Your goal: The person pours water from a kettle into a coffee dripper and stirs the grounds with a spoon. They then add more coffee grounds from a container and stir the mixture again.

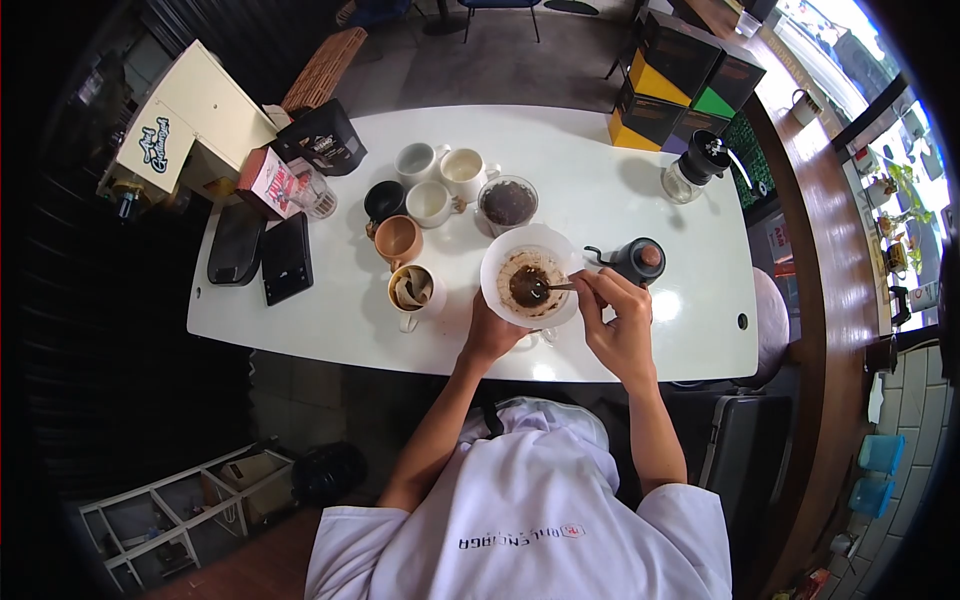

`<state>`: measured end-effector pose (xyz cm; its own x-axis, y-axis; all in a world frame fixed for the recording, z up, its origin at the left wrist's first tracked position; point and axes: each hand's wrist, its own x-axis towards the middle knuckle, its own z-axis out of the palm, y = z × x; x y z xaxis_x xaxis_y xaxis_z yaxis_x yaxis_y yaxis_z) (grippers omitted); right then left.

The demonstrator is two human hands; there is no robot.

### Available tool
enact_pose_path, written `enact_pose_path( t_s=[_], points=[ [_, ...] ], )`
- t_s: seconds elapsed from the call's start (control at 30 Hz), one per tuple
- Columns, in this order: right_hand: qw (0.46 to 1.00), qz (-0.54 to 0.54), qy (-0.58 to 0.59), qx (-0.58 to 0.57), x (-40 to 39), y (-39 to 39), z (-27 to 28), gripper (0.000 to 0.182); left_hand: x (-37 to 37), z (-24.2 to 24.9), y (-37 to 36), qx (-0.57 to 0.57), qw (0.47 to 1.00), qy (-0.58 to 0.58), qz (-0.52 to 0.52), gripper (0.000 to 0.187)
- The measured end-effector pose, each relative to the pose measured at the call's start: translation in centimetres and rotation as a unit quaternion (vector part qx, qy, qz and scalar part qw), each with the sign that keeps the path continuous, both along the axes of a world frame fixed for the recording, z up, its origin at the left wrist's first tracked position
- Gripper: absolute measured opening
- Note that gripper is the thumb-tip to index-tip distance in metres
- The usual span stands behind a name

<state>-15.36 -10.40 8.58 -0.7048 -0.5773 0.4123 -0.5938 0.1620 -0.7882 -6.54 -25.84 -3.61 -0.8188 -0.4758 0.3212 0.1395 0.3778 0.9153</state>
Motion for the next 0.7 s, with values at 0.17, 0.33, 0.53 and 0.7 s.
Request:
enact_pose_path(
  t_s=[0.17, 0.33, 0.53, 0.7],
  points=[
    [1.0, 0.004, 0.011, -0.013, -0.1, -0.1, -0.3, 0.009, 0.2, 0.4, 0.2, -0.017, 1.0, -0.002, 0.007, 0.058],
    [1.0, 0.004, 0.002, 0.001, -0.2, 0.2, 0.0, 0.01, 0.0, 0.2, 0.5, 0.009, 1.0, 0.015, 0.013, 0.052],
    [1.0, -0.017, -0.009, -0.024, -0.2, 0.1, 0.3, 0.011, -0.1, 0.3, 0.6, 0.012, 1.0, 0.007, 0.014, 0.051],
    [1.0, -0.004, -0.021, -0.002, -0.4, 0.1, 0.1, 0.01, -0.3, -0.6, 0.5, -0.009, 1.0, 0.013, 0.013, 0.054]
  ],
)
